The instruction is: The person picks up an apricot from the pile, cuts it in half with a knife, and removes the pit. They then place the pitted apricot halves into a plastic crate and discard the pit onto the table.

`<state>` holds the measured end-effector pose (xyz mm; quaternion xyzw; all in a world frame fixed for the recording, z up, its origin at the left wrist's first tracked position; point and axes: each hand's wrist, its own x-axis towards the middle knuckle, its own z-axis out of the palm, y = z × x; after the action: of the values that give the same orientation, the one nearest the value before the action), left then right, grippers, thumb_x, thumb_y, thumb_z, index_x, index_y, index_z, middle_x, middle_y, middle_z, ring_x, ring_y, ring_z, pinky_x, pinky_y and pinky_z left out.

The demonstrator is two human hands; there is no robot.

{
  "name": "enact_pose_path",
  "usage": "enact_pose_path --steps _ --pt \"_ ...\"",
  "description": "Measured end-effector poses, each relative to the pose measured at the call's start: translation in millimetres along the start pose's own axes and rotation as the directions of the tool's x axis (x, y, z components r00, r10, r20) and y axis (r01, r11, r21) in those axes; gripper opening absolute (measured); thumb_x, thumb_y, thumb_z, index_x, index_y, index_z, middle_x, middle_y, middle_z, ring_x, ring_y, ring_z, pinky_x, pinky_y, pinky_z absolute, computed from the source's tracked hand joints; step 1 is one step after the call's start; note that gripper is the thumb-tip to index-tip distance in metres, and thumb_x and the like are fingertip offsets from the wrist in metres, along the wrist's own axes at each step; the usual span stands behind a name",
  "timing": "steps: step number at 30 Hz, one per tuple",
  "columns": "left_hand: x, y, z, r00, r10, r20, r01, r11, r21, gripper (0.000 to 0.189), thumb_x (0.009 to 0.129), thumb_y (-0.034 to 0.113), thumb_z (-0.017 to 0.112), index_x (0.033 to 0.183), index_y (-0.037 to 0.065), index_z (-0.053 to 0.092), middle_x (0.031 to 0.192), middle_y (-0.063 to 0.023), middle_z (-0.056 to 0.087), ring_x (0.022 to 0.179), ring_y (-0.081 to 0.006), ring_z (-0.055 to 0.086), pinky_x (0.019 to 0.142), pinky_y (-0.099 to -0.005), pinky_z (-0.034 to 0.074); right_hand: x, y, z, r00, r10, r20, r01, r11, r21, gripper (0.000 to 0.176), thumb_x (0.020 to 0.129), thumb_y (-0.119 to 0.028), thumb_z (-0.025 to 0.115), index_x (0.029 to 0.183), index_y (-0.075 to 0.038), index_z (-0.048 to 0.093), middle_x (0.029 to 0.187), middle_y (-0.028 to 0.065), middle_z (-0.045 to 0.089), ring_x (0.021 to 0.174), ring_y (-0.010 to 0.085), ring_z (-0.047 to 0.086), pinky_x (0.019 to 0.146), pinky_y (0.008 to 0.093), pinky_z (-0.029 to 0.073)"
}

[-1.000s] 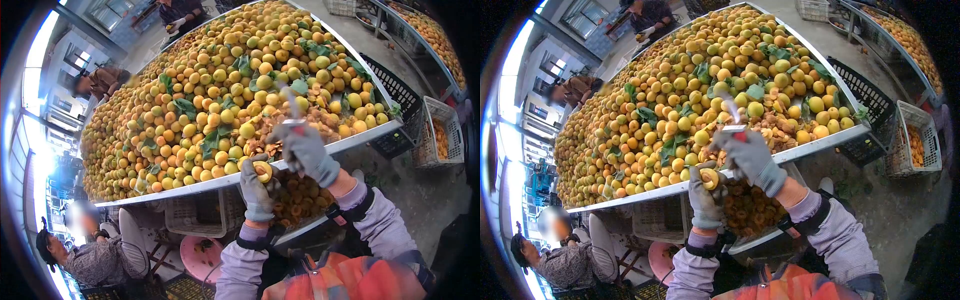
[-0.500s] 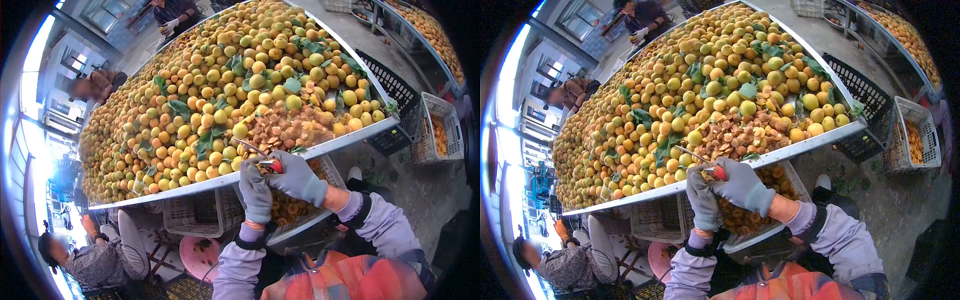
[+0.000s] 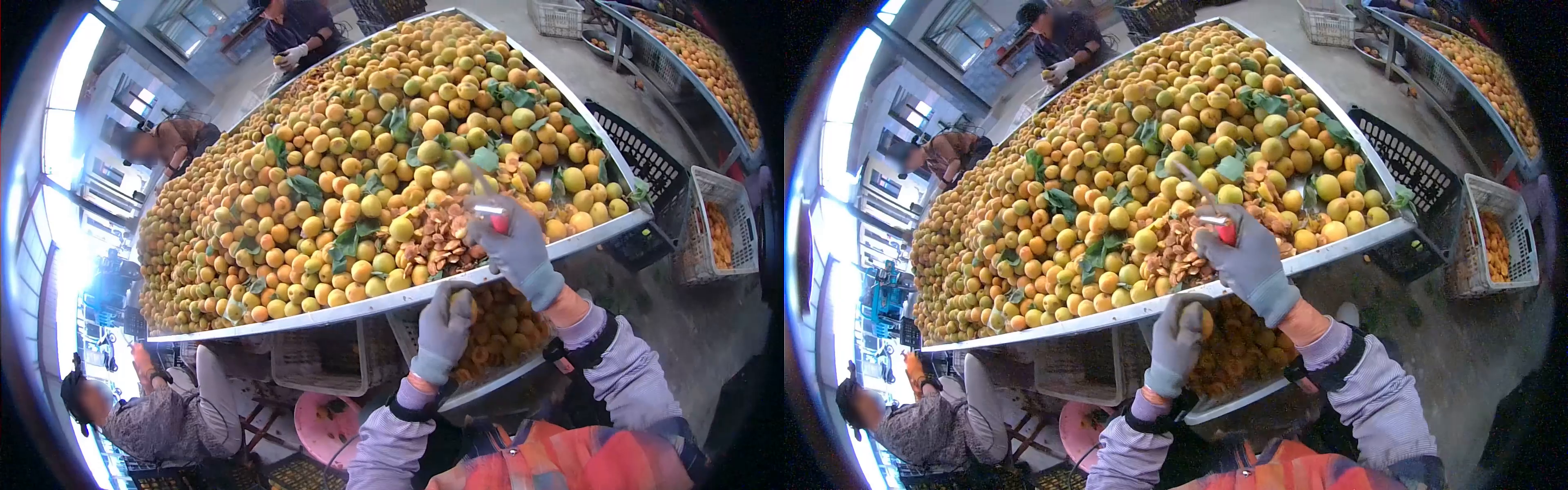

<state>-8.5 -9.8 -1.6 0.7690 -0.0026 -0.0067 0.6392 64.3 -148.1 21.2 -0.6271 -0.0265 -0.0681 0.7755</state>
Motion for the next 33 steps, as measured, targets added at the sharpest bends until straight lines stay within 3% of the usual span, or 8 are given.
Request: enact_pose_path --steps 10,15,16,17,20,22,25,33 --pt "-7 20 -15 0.938 0.034 0.345 -0.266 0.708 0.654 0.029 0.082 0.015 0.059 0.111 0.011 0.058 0.099 -0.0146 0.061 0.09 -0.028 0.06 0.08 -0.0351 0.046 4 -24 -18 0.956 0.288 0.062 -0.293 0.951 0.101 0.027 0.083 -0.026 0.06 0.098 -0.002 0.059 0.061 0.0048 0.058 0.036 0.007 0.043 0.034 0.0196 0.035" --pt "31 17 -53 0.97 0.238 -0.057 -0.204 0.914 0.351 0.028 0.08 0.009 0.063 0.107 0.004 0.059 0.09 -0.0112 0.062 0.081 -0.0192 0.06 0.073 -0.0286 0.047 3 -29 -23 0.908 0.401 0.121 -0.409 0.911 0.053 0.037 0.083 -0.035 0.06 0.098 -0.001 0.058 0.062 0.0062 0.058 0.036 0.0079 0.045 0.034 0.0196 0.035" --pt "46 17 -70 0.934 0.35 -0.074 -0.257 0.802 0.54 0.027 0.081 0.008 0.061 0.108 0.003 0.058 0.092 -0.0103 0.061 0.082 -0.0182 0.06 0.072 -0.0285 0.047 3 -26 -24 0.907 0.404 0.123 -0.412 0.909 0.055 0.037 0.083 -0.035 0.06 0.098 -0.001 0.058 0.062 0.0062 0.058 0.036 0.0079 0.045 0.034 0.0196 0.035" --pt "64 0 -93 0.97 0.183 -0.159 -0.117 0.929 0.351 0.029 0.082 0.008 0.061 0.11 0.003 0.057 0.097 -0.0095 0.061 0.086 -0.0176 0.059 0.074 -0.0285 0.047 5 -22 -25 0.911 0.389 0.138 -0.403 0.911 0.091 0.035 0.084 -0.034 0.06 0.097 -0.001 0.057 0.062 0.0058 0.059 0.036 0.008 0.045 0.033 0.0192 0.035" --pt "101 -9 -135 0.918 0.313 -0.242 -0.162 0.855 0.493 0.039 0.079 0.015 0.065 0.114 0.003 0.054 0.103 -0.0124 0.061 0.093 -0.0215 0.059 0.081 -0.0312 0.047 7 -19 -29 0.91 0.385 0.157 -0.405 0.905 0.128 0.033 0.084 -0.031 0.06 0.097 -0.001 0.055 0.063 0.0054 0.06 0.035 0.0083 0.046 0.032 0.0191 0.036" --pt "110 -4 -145 0.949 0.164 -0.268 0.182 0.409 0.894 0.05 0.075 0.032 0.069 0.113 0.003 0.055 0.111 -0.015 0.057 0.1 -0.0279 0.056 0.087 -0.035 0.044 7 -18 -31 0.902 0.398 0.167 -0.42 0.899 0.122 0.032 0.084 -0.031 0.06 0.097 -0.001 0.055 0.063 0.0052 0.06 0.035 0.0086 0.046 0.032 0.0193 0.037" --pt "121 -20 -141 0.972 0.047 -0.231 0.218 0.194 0.956 0.057 0.071 0.044 0.068 0.109 0.003 0.057 0.115 -0.016 0.052 0.105 -0.0324 0.051 0.09 -0.0377 0.041 7 -16 -29 0.89 0.424 0.165 -0.446 0.886 0.128 0.03 0.085 -0.028 0.06 0.096 -0.001 0.055 0.063 0.0059 0.06 0.034 0.009 0.045 0.032 0.0199 0.036" --pt "139 -45 -127 0.923 0.198 -0.33 0.255 0.326 0.91 0.029 0.076 0.031 0.064 0.087 0.004 0.065 0.086 -0.0145 0.063 0.088 -0.0285 0.059 0.08 -0.0366 0.045 3 -17 -24 0.869 0.453 0.201 -0.478 0.872 0.102 0.027 0.085 -0.025 0.059 0.094 0.0 0.056 0.061 0.0078 0.059 0.035 0.0103 0.046 0.032 0.0205 0.036"
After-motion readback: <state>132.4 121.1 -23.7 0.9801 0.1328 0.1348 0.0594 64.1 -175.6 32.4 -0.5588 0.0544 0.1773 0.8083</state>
